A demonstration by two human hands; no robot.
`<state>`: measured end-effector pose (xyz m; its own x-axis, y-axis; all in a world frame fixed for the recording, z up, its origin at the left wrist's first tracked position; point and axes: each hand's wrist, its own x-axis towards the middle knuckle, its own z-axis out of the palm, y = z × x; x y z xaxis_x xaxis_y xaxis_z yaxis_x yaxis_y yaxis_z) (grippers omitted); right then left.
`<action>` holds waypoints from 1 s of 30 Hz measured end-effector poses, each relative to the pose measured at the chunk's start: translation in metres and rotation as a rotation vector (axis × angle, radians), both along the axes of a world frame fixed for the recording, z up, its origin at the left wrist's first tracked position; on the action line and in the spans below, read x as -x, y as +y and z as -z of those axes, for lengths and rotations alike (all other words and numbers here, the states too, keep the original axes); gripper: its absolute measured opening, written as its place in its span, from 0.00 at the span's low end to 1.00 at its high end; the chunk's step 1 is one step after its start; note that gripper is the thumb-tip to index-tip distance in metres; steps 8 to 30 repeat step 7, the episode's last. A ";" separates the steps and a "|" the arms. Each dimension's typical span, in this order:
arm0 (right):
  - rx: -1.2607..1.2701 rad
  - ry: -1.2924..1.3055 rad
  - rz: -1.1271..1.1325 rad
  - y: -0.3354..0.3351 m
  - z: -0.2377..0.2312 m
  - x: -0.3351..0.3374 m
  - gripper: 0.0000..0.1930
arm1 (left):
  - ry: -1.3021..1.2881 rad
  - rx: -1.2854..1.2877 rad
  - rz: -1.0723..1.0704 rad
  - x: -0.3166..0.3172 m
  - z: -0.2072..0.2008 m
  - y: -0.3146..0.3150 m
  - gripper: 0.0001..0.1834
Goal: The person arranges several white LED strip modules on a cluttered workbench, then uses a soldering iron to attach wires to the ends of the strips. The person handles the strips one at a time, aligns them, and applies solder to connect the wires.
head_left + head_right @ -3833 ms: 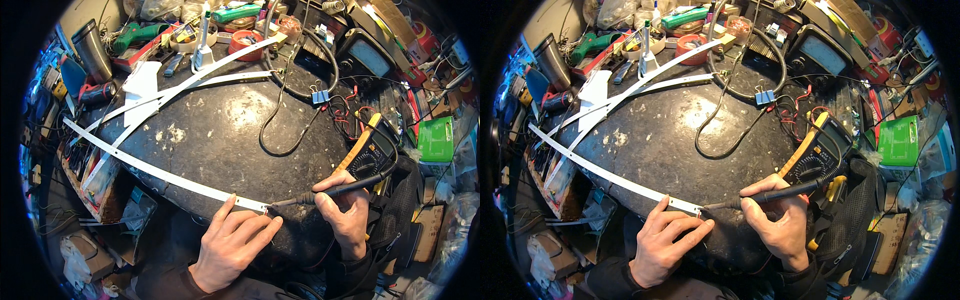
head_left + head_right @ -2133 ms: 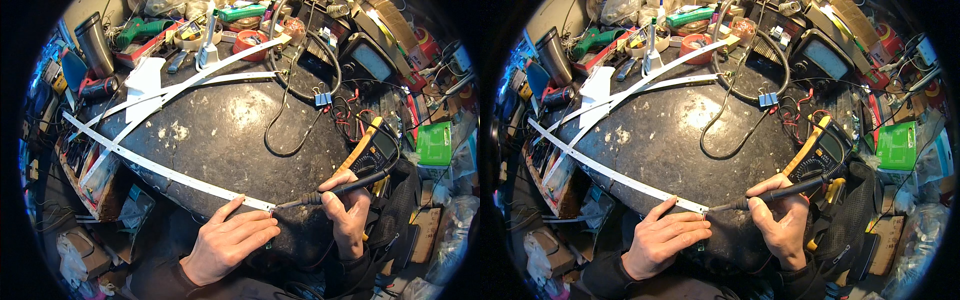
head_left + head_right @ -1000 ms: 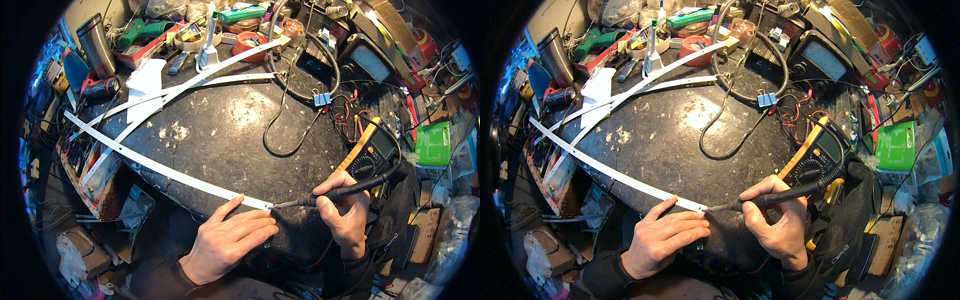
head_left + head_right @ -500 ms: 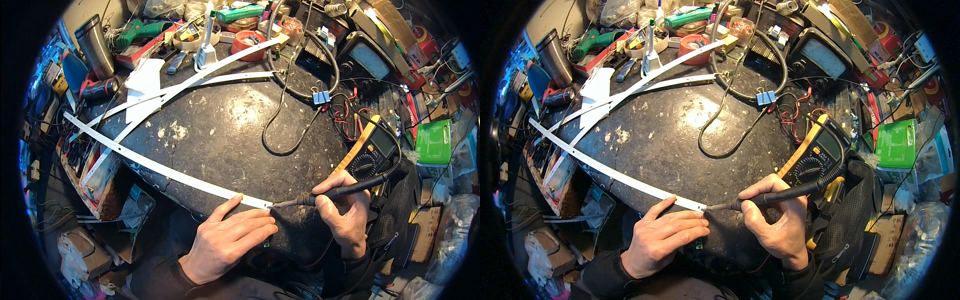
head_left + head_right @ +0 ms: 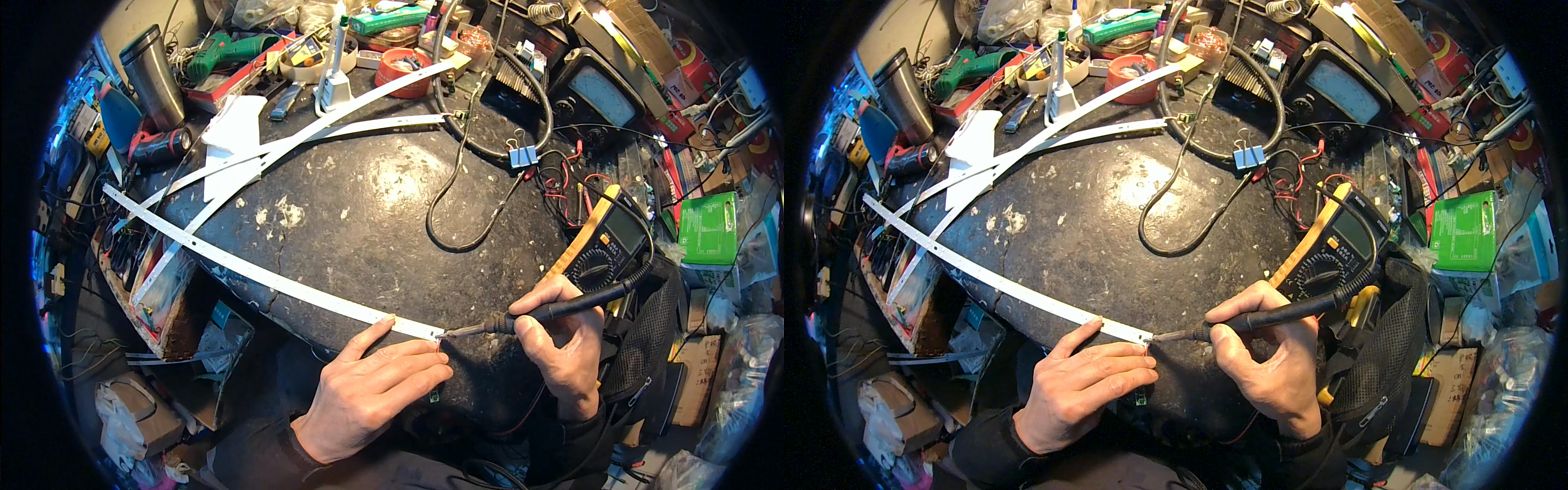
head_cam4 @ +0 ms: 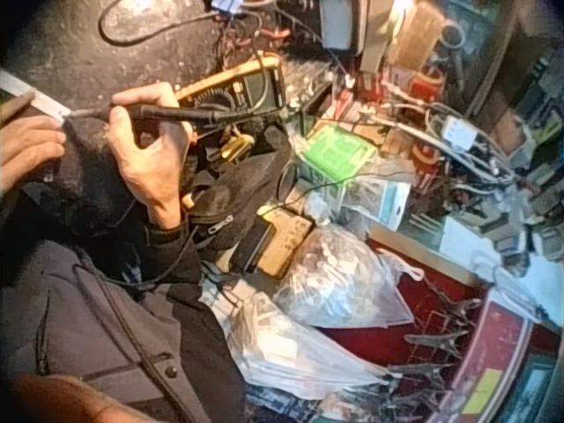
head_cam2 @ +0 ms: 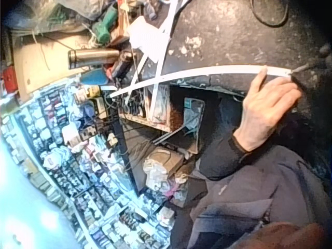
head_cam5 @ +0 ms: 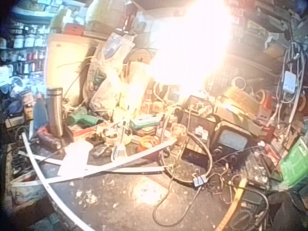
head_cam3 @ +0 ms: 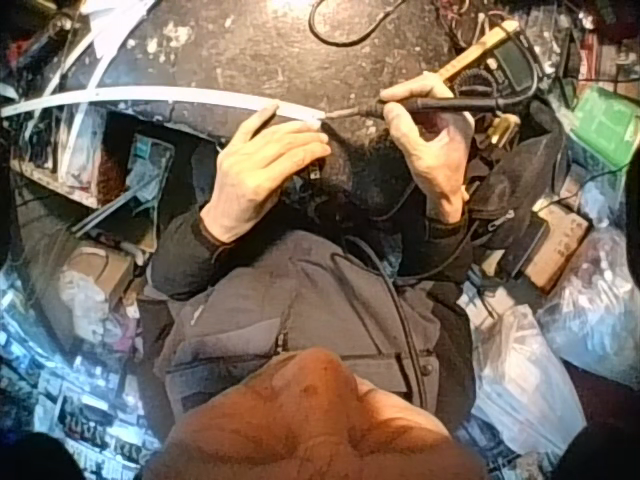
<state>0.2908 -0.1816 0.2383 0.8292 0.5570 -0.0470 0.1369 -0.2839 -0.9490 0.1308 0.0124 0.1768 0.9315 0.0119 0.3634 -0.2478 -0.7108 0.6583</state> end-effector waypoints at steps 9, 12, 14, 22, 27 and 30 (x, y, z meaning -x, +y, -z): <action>0.002 0.013 -0.003 -0.002 0.001 -0.001 0.07 | 0.005 0.049 -0.011 0.000 -0.001 -0.002 0.14; 0.002 0.013 -0.003 -0.002 0.001 -0.001 0.07 | 0.005 0.049 -0.011 0.000 -0.001 -0.002 0.14; 0.002 0.013 -0.003 -0.002 0.001 -0.001 0.07 | 0.005 0.049 -0.011 0.000 -0.001 -0.002 0.14; 0.002 0.013 -0.003 -0.002 0.001 -0.001 0.07 | 0.005 0.049 -0.011 0.000 -0.001 -0.002 0.14; 0.002 0.013 -0.003 -0.002 0.001 -0.001 0.07 | 0.005 0.049 -0.011 0.000 -0.001 -0.002 0.14; 0.002 0.013 -0.003 -0.002 0.001 -0.001 0.07 | 0.005 0.049 -0.011 0.000 -0.001 -0.002 0.14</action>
